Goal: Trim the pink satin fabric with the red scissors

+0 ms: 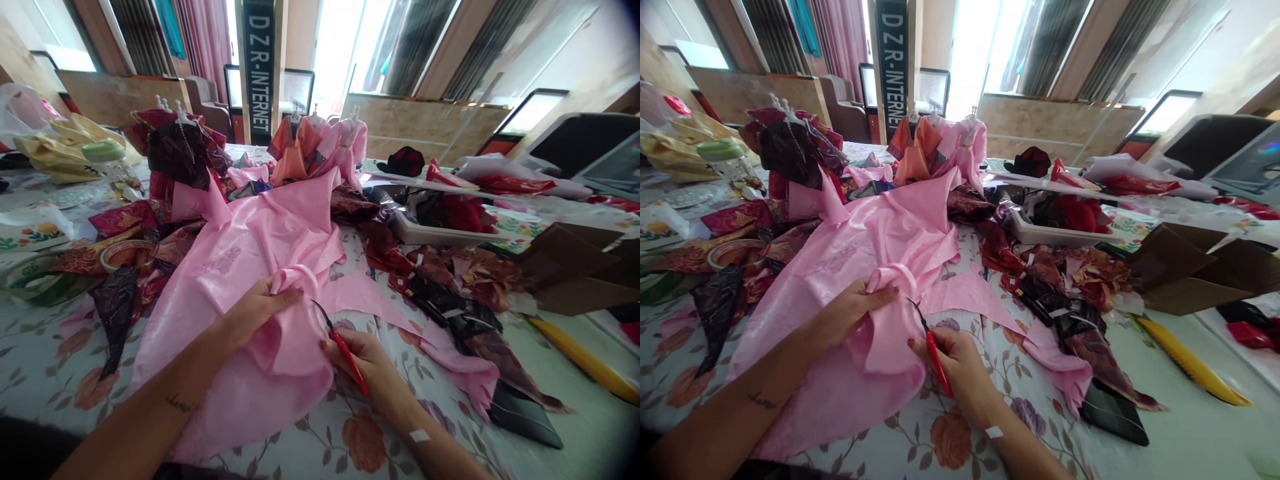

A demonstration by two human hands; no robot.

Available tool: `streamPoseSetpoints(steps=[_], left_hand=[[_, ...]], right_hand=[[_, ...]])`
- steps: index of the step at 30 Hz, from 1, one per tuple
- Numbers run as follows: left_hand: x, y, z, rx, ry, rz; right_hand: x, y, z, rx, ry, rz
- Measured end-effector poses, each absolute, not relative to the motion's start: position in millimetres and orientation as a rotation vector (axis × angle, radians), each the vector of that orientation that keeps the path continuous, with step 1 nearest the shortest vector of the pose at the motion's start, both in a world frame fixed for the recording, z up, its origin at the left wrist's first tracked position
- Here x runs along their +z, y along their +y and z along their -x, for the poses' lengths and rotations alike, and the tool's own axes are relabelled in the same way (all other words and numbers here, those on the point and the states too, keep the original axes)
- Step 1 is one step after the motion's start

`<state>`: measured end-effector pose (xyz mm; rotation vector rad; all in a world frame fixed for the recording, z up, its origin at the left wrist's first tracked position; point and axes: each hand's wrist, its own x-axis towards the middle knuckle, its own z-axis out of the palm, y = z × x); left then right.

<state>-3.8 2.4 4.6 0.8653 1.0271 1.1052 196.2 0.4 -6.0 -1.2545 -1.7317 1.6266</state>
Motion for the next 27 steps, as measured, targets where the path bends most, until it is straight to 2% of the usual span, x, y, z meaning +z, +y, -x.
streamPoseSetpoints(steps=[7,14,27], left_hand=[[1.0,1.0,-4.3,1.103,1.227,-0.953],[6.0,-1.1,-0.3,0.964,1.038,-0.924],[0.8,2.1,2.3,1.028,1.017,-0.776]], right_hand=[[-3.7,-3.6,-192.9,1.593,-1.726,1.318],[-0.7,-4.3,-191.7,1.612,-1.700,1.322],[-6.1,-4.5,-195.0,1.682,-1.711,1.287]])
